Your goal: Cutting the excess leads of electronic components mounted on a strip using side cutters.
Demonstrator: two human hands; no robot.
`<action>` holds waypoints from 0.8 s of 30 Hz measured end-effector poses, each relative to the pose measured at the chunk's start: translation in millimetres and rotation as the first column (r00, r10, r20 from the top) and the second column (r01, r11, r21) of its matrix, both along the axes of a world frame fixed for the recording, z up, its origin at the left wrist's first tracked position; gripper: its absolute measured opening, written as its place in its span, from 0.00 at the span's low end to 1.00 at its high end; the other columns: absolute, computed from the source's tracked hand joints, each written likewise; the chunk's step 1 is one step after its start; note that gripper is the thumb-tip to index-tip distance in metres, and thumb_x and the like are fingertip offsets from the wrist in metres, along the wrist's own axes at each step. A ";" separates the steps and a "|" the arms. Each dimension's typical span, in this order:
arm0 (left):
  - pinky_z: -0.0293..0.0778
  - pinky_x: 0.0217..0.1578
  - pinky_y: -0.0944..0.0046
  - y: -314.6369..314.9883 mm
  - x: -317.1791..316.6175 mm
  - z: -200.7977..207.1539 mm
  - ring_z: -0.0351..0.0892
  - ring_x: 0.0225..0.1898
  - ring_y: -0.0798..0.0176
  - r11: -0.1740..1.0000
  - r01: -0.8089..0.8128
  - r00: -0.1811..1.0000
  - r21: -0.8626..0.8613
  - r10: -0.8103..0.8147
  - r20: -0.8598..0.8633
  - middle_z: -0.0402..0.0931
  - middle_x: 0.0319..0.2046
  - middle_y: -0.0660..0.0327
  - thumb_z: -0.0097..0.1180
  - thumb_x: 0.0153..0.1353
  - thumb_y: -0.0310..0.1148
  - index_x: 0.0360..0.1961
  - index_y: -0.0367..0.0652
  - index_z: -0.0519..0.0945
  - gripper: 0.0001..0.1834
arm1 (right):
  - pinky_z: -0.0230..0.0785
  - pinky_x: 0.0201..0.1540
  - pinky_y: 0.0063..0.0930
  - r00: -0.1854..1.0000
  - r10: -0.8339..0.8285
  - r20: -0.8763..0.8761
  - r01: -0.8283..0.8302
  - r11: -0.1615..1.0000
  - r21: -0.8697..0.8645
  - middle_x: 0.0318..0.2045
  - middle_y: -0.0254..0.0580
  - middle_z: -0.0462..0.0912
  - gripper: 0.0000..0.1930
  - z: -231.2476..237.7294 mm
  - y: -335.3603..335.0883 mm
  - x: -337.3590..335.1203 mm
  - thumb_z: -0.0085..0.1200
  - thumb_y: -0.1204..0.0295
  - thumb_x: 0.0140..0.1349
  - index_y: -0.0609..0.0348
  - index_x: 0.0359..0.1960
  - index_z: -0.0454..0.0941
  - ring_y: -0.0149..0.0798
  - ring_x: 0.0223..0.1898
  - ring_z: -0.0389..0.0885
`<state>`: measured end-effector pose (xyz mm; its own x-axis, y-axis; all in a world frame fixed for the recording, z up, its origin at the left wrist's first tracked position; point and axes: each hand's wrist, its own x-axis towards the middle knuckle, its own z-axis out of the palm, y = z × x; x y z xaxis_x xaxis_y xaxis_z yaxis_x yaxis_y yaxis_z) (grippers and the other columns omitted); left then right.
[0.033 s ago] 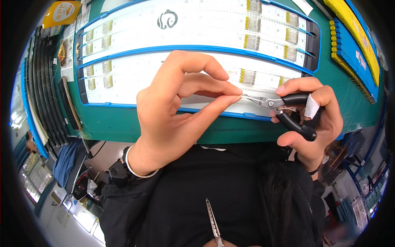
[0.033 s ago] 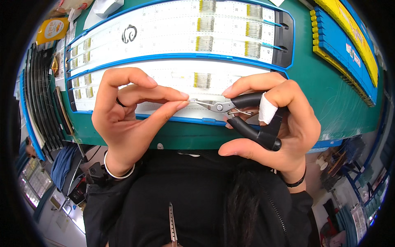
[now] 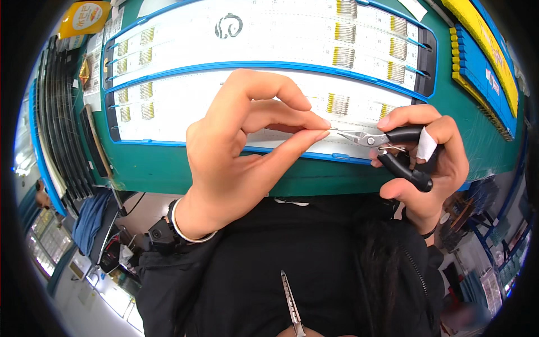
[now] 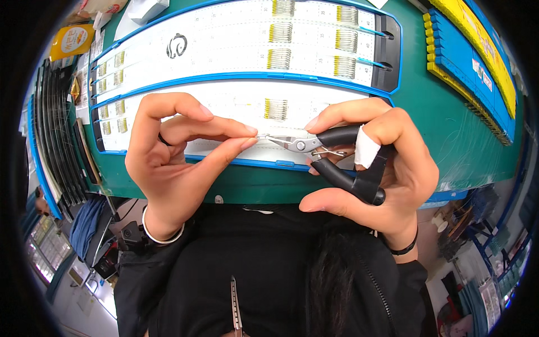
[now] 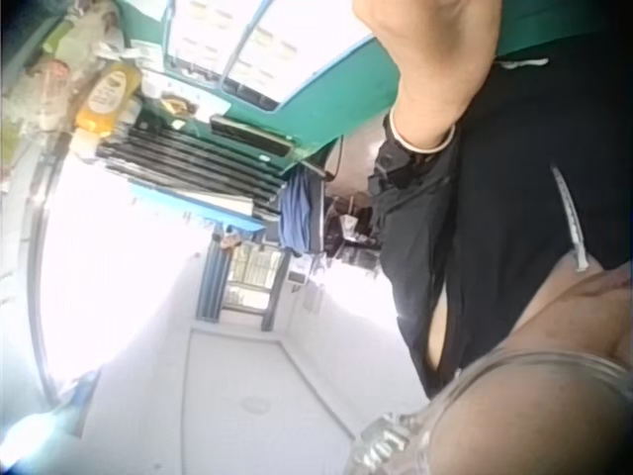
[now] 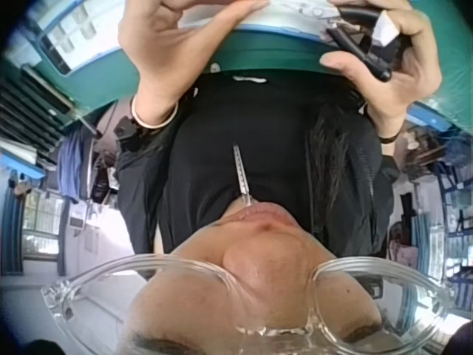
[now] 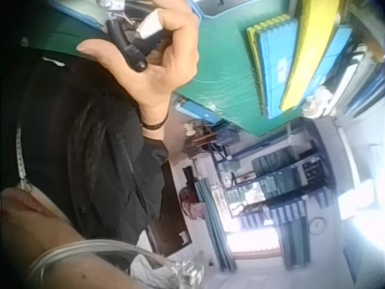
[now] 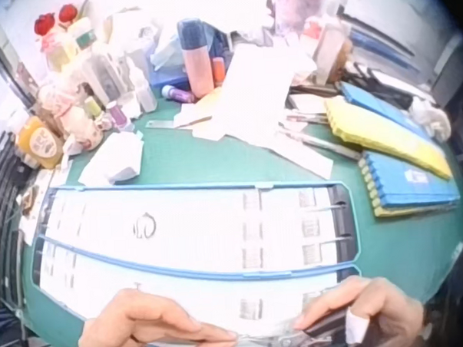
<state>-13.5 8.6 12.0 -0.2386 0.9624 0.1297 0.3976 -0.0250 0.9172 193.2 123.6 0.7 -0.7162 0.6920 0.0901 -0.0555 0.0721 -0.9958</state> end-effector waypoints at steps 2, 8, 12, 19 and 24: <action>0.79 0.40 0.70 -0.2 1.1 -2.0 0.86 0.36 0.61 1.000 -0.017 1.000 0.000 0.017 0.021 0.84 0.31 0.48 0.65 0.51 0.12 0.42 0.35 0.65 0.23 | 0.80 0.32 0.26 1.000 -0.020 0.024 0.020 1.000 0.019 0.43 0.63 0.77 0.33 -0.7 -0.9 0.2 0.79 0.60 0.38 0.59 0.31 0.62 0.38 0.33 0.83; 0.80 0.40 0.70 1.8 -2.3 -3.7 0.86 0.36 0.61 1.000 -0.005 0.999 0.023 0.004 0.032 0.84 0.30 0.47 0.64 0.51 0.11 0.41 0.37 0.64 0.22 | 0.78 0.37 0.27 0.999 -0.001 0.044 -0.004 0.995 0.101 0.40 0.62 0.80 0.29 -0.3 1.7 -2.0 0.78 0.65 0.39 0.60 0.30 0.64 0.40 0.37 0.82; 0.80 0.40 0.68 -1.1 -0.9 -1.6 0.86 0.37 0.60 1.000 0.002 0.999 0.003 -0.002 0.032 0.83 0.34 0.47 0.65 0.51 0.12 0.40 0.35 0.68 0.20 | 0.76 0.42 0.29 0.999 -0.034 0.004 0.033 0.993 0.111 0.37 0.62 0.83 0.25 -2.5 1.3 -0.5 0.76 0.72 0.42 0.60 0.28 0.65 0.42 0.41 0.82; 0.60 0.62 0.43 -20.3 -19.0 7.8 0.70 0.59 0.46 0.964 0.241 0.742 -0.111 -0.256 -0.619 0.76 0.54 0.57 0.69 0.45 0.45 0.44 0.55 0.85 0.22 | 0.76 0.40 0.30 0.993 -0.095 0.076 0.077 0.976 0.206 0.32 0.61 0.84 0.14 -0.3 -0.3 2.9 0.60 0.84 0.50 0.61 0.27 0.64 0.42 0.36 0.83; 0.48 0.67 0.40 -31.9 -11.9 -5.7 0.55 0.68 0.47 0.970 0.172 0.605 -0.172 -0.242 -0.758 0.68 0.62 0.61 0.55 0.51 0.59 0.49 0.69 0.84 0.24 | 0.71 0.34 0.23 0.985 -0.062 0.160 0.008 0.948 0.320 0.35 0.57 0.82 0.13 1.0 0.9 1.0 0.53 0.73 0.62 0.57 0.24 0.60 0.31 0.28 0.76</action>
